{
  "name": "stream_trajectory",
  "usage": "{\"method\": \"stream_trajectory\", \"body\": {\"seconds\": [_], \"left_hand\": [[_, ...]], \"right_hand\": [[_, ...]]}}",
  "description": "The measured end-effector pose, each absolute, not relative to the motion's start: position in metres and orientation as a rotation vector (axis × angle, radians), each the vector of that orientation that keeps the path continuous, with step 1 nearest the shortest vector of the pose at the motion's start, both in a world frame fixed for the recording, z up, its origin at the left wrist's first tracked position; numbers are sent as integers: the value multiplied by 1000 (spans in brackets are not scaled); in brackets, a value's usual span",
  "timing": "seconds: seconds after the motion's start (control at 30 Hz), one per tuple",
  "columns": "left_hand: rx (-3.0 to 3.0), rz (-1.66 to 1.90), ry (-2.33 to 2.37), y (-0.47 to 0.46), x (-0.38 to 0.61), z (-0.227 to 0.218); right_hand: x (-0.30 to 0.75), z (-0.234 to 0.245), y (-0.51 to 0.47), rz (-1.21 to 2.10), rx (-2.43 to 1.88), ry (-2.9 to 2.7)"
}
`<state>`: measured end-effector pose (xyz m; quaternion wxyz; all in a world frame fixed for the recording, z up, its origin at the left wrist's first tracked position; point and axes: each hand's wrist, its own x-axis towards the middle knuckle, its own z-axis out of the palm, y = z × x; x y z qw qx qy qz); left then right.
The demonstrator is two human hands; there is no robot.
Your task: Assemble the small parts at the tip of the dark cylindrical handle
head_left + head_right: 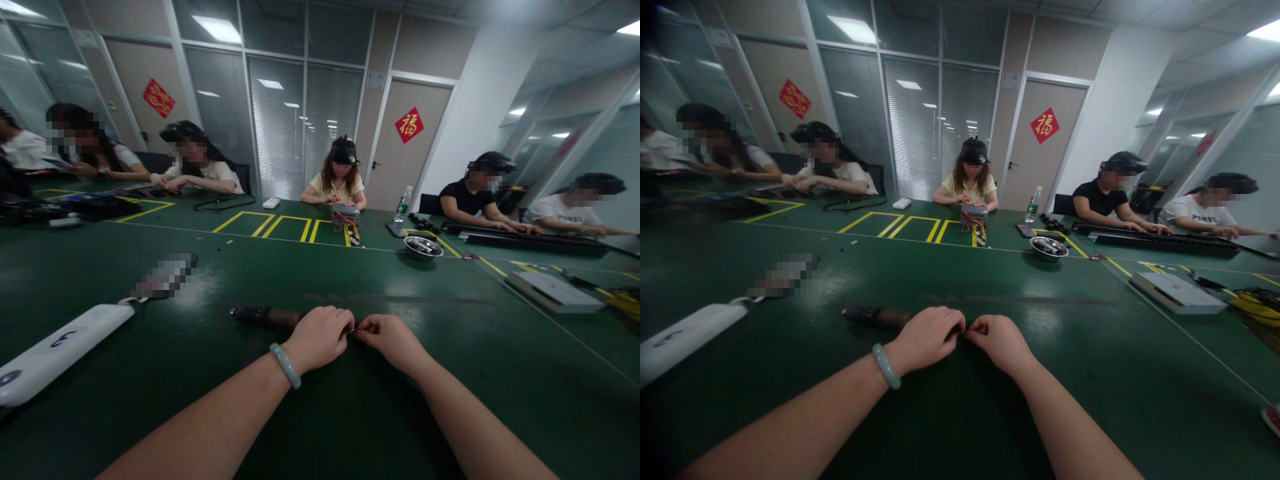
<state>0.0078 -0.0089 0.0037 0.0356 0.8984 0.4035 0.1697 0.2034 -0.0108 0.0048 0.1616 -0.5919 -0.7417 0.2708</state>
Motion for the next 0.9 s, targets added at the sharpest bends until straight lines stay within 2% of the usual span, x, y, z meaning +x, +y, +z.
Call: {"method": "stream_trajectory", "body": {"seconds": [0.9], "left_hand": [[2769,499,1268,-10,8,5]], "right_hand": [[205,-1,-8,793,-1670,-2107]]}}
